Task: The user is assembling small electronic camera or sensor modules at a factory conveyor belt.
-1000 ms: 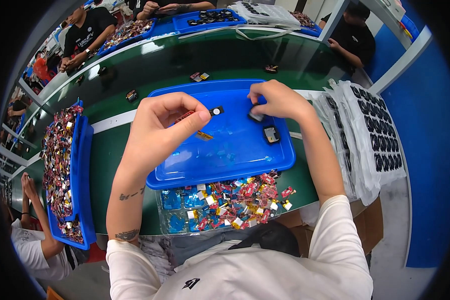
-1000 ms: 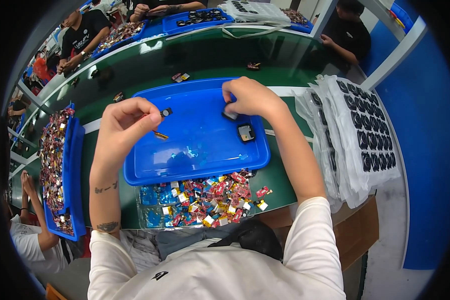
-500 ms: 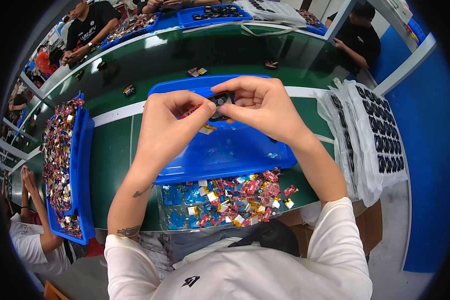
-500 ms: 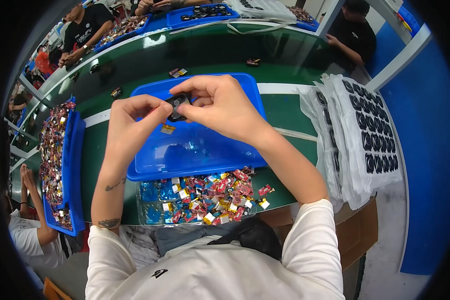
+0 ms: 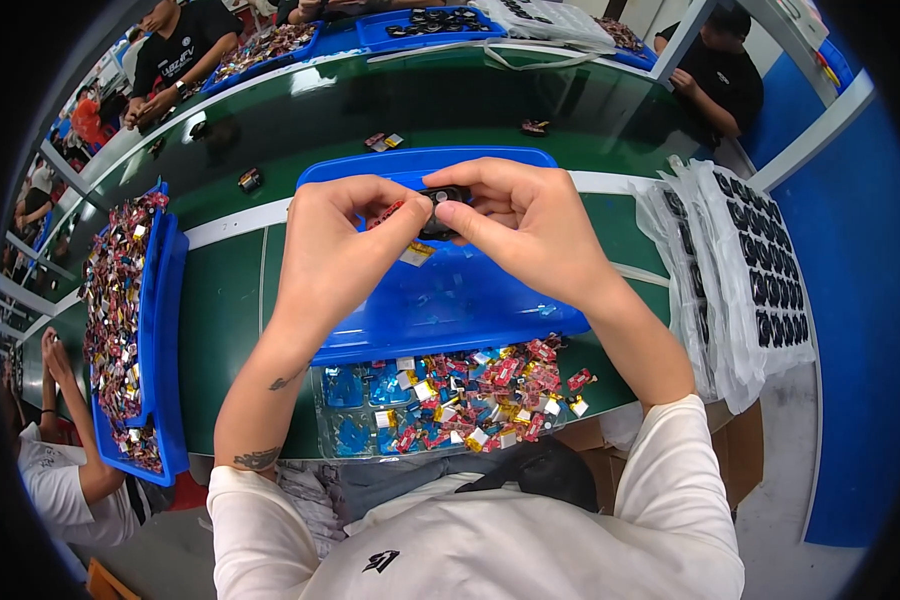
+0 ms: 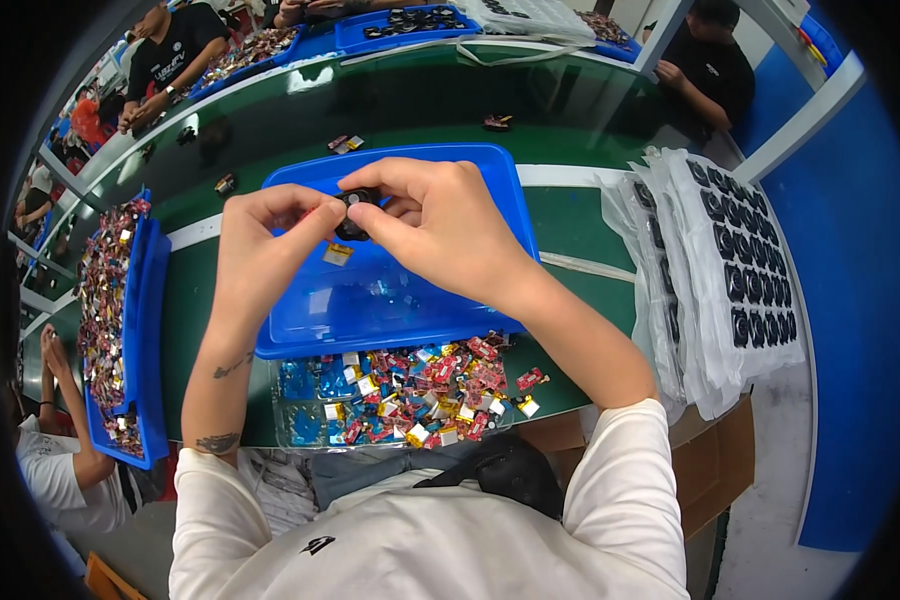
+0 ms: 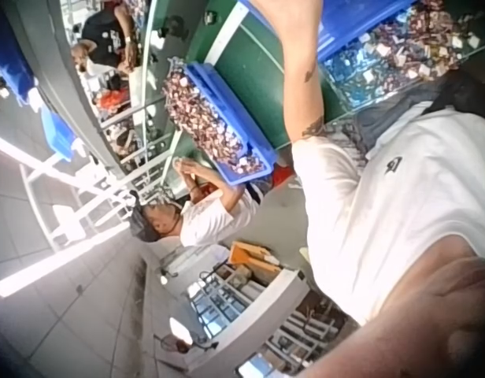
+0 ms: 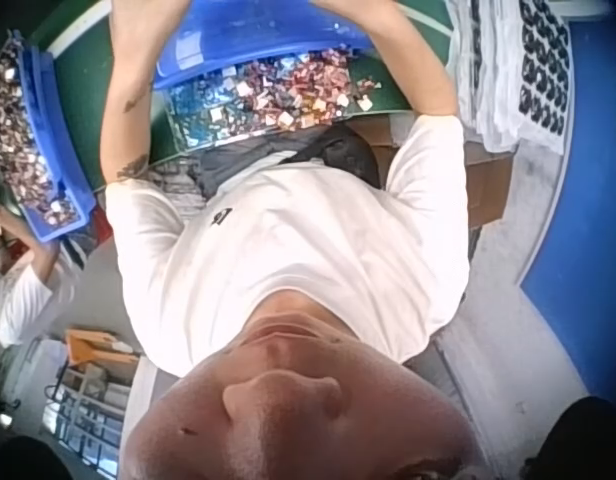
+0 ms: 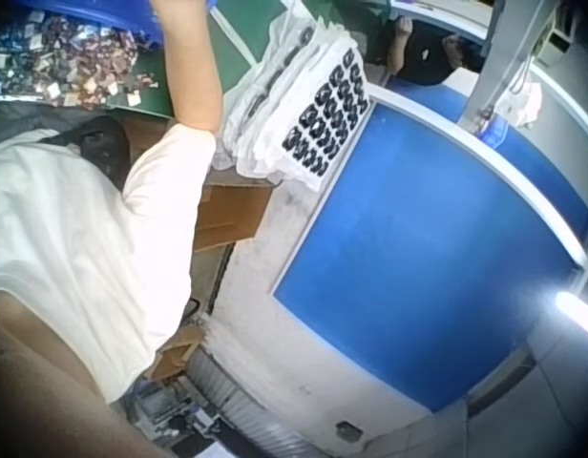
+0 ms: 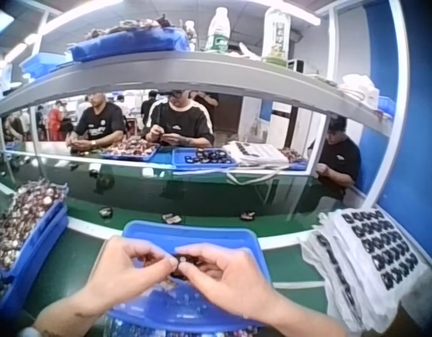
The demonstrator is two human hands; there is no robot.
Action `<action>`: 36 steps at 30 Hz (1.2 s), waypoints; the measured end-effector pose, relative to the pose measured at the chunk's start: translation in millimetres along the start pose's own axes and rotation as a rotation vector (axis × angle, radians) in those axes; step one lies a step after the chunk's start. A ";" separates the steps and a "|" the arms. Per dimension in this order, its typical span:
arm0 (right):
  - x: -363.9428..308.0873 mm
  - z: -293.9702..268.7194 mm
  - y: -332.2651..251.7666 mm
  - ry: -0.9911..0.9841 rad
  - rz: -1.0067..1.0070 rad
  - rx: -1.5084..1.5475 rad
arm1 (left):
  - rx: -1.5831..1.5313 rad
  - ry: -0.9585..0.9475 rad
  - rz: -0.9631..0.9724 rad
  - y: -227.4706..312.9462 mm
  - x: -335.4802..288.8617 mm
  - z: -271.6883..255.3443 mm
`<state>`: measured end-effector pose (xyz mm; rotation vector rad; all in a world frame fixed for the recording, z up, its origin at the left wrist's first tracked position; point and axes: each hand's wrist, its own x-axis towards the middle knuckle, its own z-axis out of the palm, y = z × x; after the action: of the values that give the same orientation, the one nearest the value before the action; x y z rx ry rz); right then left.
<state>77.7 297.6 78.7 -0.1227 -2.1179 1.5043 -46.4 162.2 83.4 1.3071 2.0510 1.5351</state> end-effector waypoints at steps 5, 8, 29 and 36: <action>-0.5 2.8 4.6 0.074 -0.069 -0.033 | -0.091 0.033 -0.059 3.9 -1.9 4.2; 2.1 3.4 10.4 0.115 -0.148 -0.009 | -0.193 0.007 -0.045 9.6 -6.0 3.1; -0.7 -3.2 -1.0 0.190 -0.173 0.053 | -0.439 -0.069 -0.072 7.1 -1.5 3.3; -1.9 0.8 -1.6 0.137 -0.192 0.139 | -0.362 0.012 -0.093 5.7 2.4 -2.7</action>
<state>79.3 295.6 79.2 0.0274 -1.8555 1.4792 -46.8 162.5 90.1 1.0530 1.7067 1.7703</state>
